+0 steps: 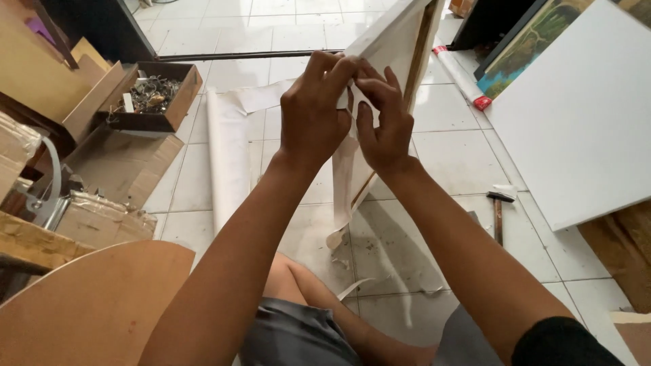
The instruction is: Stretching a white canvas over a wooden frame and securing it with a manual staple gun.
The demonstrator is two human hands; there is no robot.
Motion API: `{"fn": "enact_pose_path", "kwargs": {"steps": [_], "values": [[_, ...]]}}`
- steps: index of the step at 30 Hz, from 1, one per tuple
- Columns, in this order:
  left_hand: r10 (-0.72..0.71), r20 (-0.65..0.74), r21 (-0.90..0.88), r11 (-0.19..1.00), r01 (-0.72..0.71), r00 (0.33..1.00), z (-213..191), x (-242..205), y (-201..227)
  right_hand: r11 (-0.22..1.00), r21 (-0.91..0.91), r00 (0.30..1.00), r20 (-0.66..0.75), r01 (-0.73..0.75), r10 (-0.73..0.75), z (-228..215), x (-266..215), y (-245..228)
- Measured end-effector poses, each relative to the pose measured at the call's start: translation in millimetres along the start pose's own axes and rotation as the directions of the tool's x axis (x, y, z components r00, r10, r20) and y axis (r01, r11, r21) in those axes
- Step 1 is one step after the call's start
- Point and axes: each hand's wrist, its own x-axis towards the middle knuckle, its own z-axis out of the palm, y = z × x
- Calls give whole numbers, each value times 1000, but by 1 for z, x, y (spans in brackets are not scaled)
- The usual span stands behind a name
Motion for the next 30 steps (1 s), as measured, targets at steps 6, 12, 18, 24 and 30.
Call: {"fn": "enact_pose_path", "kwargs": {"steps": [6,12,18,24,30], "values": [[83,45,43,995,-85,996,0,4,-12,968,214,983,154,-133,102,-14,-13,0],[97,132,45,994,-104,987,-3,-1,-22,581,-385,564,169,-717,808,-74,-155,94],[82,182,40,995,-90,980,-13,3,-16,-158,-915,-217,-79,-372,973,-189,-350,185],[1,225,59,998,-15,974,-15,5,-10,-165,-947,-269,-88,-277,959,-204,-325,164],[-51,224,59,997,39,973,-14,4,-13,-364,51,-365,-5,-930,931,-204,-257,189]]}}
